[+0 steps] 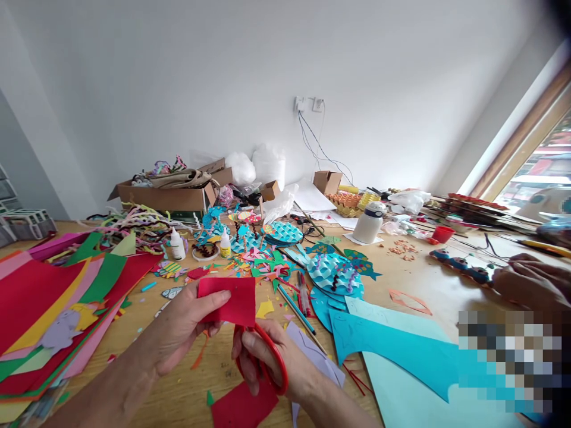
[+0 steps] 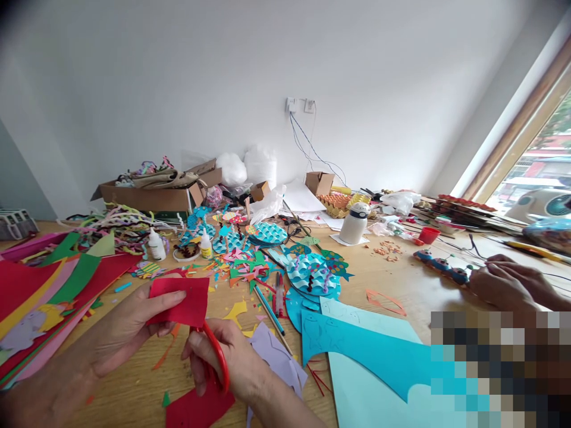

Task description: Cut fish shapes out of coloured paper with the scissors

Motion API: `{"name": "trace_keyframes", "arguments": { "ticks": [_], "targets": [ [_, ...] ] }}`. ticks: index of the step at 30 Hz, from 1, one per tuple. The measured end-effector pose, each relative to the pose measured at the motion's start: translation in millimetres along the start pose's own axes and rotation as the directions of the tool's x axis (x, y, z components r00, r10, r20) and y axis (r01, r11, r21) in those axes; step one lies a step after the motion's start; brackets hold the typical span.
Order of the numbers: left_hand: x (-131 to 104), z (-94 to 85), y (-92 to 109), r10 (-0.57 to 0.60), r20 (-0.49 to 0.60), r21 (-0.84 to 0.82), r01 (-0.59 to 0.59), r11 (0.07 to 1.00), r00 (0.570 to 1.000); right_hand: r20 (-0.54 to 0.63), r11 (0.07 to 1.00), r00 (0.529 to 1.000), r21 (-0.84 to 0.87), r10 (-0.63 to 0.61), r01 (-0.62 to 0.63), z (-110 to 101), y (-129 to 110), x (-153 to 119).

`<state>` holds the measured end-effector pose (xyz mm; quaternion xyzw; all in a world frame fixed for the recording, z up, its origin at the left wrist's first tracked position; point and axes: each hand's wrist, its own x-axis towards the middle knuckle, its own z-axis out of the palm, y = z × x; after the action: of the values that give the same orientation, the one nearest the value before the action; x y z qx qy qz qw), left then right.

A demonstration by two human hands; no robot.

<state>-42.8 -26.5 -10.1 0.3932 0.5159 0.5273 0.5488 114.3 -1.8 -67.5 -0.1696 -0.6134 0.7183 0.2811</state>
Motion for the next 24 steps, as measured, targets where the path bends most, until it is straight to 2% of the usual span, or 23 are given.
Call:
{"name": "trace_keyframes", "arguments": {
  "ticks": [14, 24],
  "targets": [
    [-5.1, 9.0, -4.4, 0.142, 0.019, 0.058, -0.143, 0.988, 0.990, -0.043, 0.998, 0.998, 0.025, -0.050, 0.051, 4.1, 1.9, 0.6],
    [-3.8, 8.9, -5.1, 0.164, -0.020, 0.171, -0.158, 0.973, 0.986, -0.022, 0.998, 1.000, 0.062, -0.011, 0.012, 2.2, 7.9, 2.3]
  ]
}}
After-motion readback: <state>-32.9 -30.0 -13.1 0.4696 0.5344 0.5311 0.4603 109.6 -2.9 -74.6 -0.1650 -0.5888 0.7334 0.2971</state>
